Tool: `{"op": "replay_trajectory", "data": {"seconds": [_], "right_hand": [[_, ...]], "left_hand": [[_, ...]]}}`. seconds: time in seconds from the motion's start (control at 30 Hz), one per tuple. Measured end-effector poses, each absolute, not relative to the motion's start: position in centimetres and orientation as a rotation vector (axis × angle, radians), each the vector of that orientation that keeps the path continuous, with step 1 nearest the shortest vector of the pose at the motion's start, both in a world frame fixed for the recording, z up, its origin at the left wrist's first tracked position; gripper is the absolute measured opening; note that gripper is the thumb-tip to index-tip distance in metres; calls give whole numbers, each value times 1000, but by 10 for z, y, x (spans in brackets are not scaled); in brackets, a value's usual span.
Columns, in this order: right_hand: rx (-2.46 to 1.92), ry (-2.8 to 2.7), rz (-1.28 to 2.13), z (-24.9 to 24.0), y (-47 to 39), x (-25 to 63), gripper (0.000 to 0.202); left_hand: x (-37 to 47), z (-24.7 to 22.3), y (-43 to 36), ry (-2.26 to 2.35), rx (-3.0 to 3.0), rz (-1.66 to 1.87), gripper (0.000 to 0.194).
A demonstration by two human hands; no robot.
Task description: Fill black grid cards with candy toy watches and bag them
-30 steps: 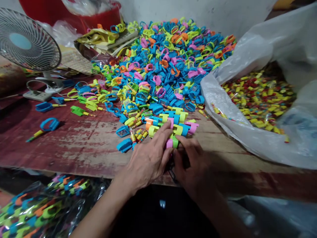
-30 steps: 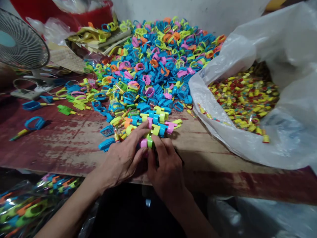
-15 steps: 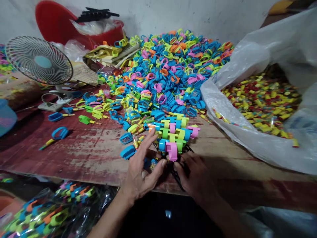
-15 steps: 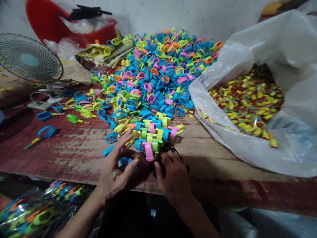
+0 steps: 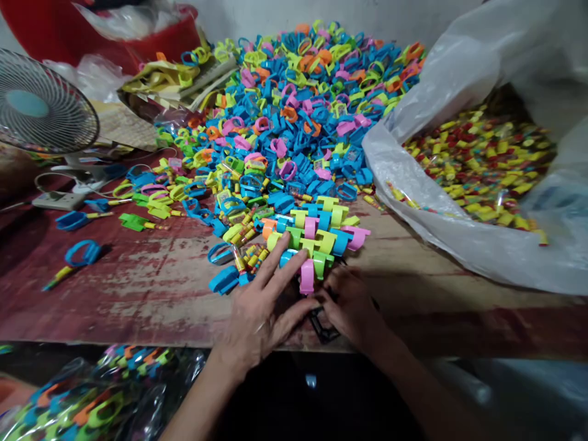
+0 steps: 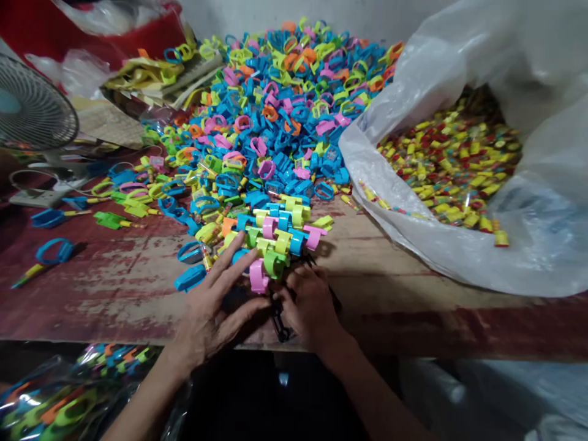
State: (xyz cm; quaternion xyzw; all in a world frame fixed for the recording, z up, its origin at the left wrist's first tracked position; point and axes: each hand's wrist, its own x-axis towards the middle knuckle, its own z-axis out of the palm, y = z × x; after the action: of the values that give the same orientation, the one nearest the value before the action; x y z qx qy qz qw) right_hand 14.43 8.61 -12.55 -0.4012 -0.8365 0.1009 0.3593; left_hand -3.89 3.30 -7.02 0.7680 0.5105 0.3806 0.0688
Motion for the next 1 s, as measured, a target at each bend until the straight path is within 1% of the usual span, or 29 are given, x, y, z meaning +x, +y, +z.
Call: {"op": "replay_trajectory", "data": {"seconds": [0.2, 0.37, 0.43, 0.53, 0.6, 0.67, 0.7, 0.77, 0.83, 0.9, 1.0], "right_hand": [[-1060, -2245, 259, -126, 85, 145, 8], [-1159, -2290, 303, -118, 83, 141, 9], [-1196, -2293, 313, -116, 83, 141, 10], [-1199, -2291, 273, -107, 79, 147, 9], [-1142, -2233, 125, -96, 70, 153, 10], [-1043, -2156, 27, -82, 55, 156, 18], [-987, -2122, 34, -76, 46, 155, 20], [-856, -2107, 164, -66, 28, 149, 23], [-720, -2156, 330, -61, 14, 137, 33], [-622, -2251, 408, -63, 6, 124, 39], [-666, -2341, 387, -69, 2, 114, 39]], "left_hand": [[-39, -72, 35, 1536, 2267, 1240, 49], [-41, -70, 36, 1480, 2204, 1253, 44], [-42, -68, 37, 1498, 2208, 1196, 46], [-43, -65, 36, 1490, 2152, 1152, 62], [-46, -60, 30, 1491, 1981, 1284, 66], [-48, -55, 20, 1464, 1633, 1478, 57], [-48, -52, 14, 1415, 1423, 1537, 53], [-48, -48, 3, 1259, 1043, 1546, 56], [-46, -46, -7, 1148, 796, 1482, 60], [-44, -47, -14, 1139, 664, 1439, 60], [-41, -49, -17, 1223, 623, 1422, 57]]}}
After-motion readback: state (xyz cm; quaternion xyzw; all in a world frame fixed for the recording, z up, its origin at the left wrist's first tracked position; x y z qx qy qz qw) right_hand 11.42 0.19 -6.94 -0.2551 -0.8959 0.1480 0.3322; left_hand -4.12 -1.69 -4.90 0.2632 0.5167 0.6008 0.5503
